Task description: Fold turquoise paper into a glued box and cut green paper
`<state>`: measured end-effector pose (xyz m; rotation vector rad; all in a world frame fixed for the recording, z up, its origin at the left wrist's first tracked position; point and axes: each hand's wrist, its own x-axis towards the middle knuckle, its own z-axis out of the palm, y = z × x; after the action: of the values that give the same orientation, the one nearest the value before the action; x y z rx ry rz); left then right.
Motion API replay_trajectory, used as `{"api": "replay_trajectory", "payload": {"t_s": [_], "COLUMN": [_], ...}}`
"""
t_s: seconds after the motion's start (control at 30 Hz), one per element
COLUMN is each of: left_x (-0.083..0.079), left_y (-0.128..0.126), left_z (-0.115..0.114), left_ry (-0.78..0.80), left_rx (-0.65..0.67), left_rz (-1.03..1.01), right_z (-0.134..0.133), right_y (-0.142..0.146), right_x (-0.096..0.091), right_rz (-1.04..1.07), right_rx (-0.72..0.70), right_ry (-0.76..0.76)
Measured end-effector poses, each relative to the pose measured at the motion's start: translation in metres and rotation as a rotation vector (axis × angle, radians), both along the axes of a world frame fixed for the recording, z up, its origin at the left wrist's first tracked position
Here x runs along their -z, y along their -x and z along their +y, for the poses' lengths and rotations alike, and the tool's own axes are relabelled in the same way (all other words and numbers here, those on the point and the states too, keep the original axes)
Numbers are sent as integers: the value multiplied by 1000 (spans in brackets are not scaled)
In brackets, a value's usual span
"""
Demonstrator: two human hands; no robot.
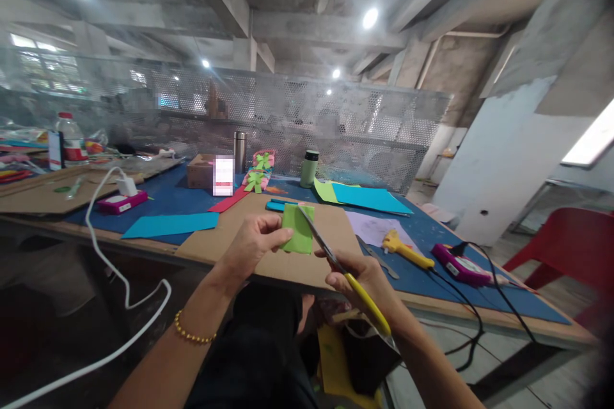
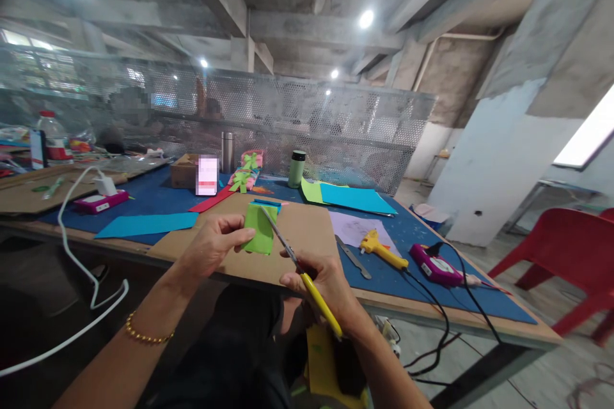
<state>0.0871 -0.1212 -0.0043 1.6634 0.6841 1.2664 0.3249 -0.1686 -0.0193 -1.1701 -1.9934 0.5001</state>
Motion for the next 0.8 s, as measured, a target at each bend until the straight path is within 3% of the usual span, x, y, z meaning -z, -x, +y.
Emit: {"api": "replay_trajectory", "payload": {"t_s": [0.27, 0.8], "left_x": [5, 1], "left_y": [1, 1], "left_z": [0, -2], "left_ry": [22, 37], "left_rx": [68, 62], "left_rz": [-24, 15], "right_z": [-1, -7], "right_y": [2, 1], "right_x": [0, -4], "right_rz": [-5, 3], "right_rx": [-1, 5], "right_ry": [-20, 69]}}
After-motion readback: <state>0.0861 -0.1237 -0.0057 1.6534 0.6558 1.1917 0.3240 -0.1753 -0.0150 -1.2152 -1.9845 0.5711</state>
